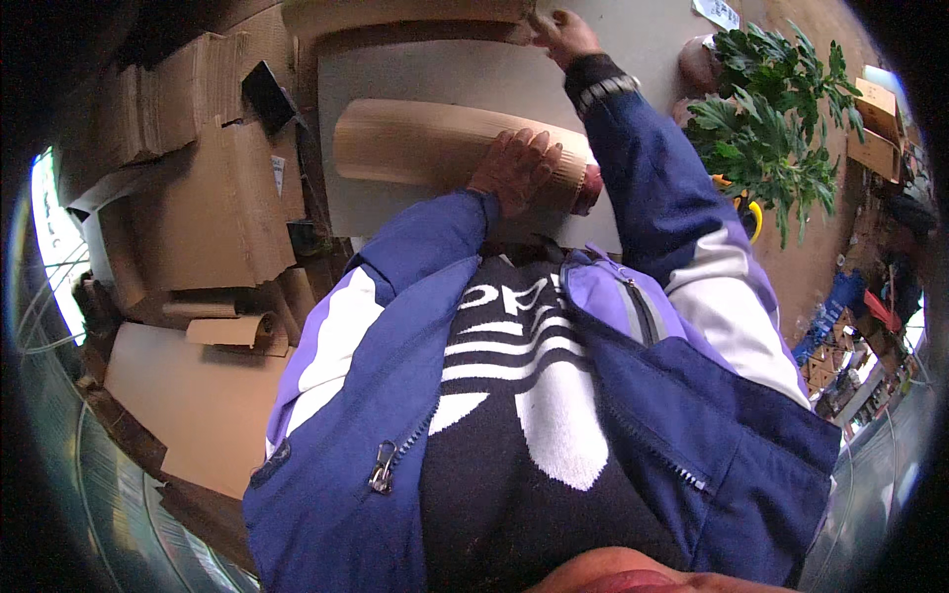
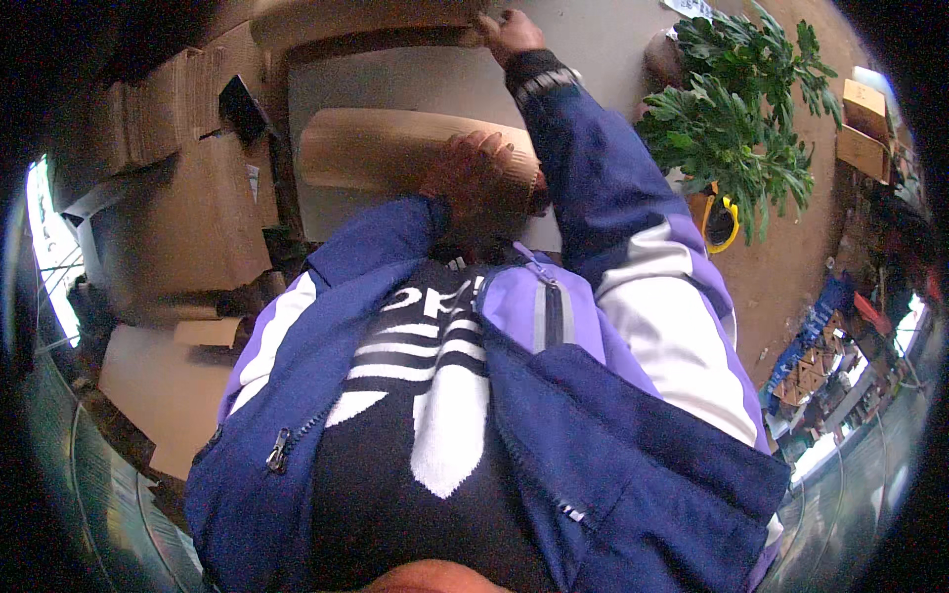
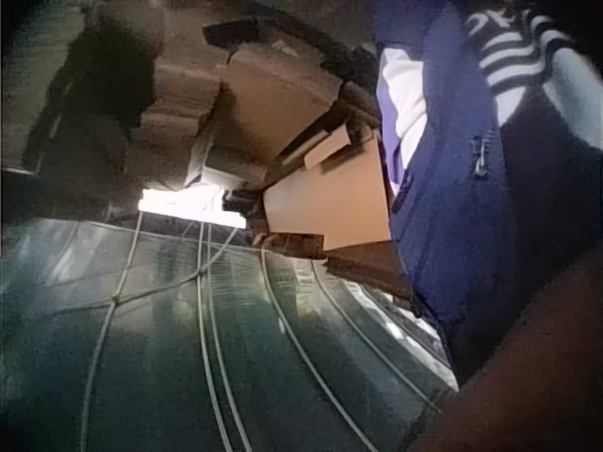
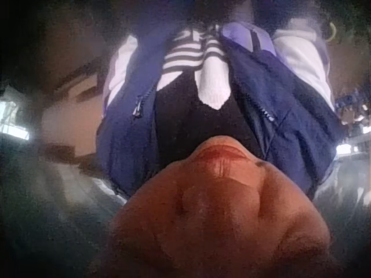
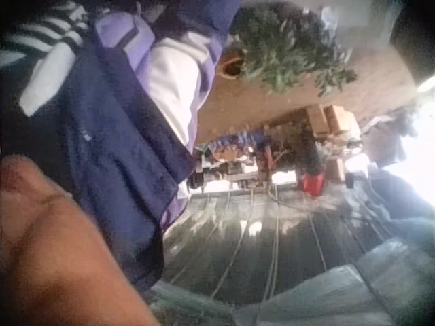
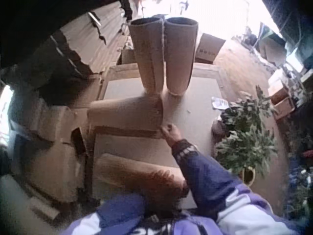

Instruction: The person uses a tape dispenser to apply tape to a small cardboard piece, then rolls a flat cardboard sheet into a tube and secures it with tape. They place a potted plant inside the tube and continue taping the structure.

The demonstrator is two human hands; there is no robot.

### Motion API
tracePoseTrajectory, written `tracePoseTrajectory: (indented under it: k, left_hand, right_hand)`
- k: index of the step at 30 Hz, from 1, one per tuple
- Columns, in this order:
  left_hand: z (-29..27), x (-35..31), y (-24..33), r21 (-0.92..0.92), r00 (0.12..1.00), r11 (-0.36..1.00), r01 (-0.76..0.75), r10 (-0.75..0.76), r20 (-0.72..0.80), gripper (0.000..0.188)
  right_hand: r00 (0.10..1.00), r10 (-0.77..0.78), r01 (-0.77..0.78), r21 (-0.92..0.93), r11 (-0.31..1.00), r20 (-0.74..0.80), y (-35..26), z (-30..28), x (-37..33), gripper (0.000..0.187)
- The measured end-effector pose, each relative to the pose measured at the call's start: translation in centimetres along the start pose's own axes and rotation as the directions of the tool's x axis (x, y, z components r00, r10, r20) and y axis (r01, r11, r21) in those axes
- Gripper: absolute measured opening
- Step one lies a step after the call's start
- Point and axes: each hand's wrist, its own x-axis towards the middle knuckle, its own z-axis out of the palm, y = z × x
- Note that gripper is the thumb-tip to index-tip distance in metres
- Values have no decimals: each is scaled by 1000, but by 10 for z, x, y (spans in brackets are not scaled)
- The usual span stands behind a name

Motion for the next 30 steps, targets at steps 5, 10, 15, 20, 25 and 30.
tracePoseTrajectory:
  k: [5, 10, 15, 20, 25, 30]
  left_hand:
    - [-1, 1, 15, 126, 996, 992, -17, 28, -81, 55]
    - [-26, 7, 22, -76, 997, 994, 74, -74, -4, 60]
    - [-39, 51, -26, -476, 959, 851, 222, -103, 264, 35]
    - [13, 91, -58, -294, 846, 881, 371, -190, 498, 23]
    - [43, 99, -49, -373, 833, 860, 349, -103, 544, 19]
    - [22, 96, -36, -430, 866, 867, 251, -3, 500, 22]
  right_hand:
    - [901, -91, 367, -635, 680, 423, 9, -60, -186, 83]
    - [875, 204, 195, -705, 682, 440, -18, -56, -198, 101]
    - [875, 157, 253, -708, 659, 458, -26, -68, -201, 68]
    - [939, 96, 218, -786, 578, 331, -6, -46, -224, 66]
    - [967, 43, 197, -845, 497, 251, 9, -30, -260, 93]
    - [974, -53, 223, -892, 394, 221, 12, -25, -277, 81]
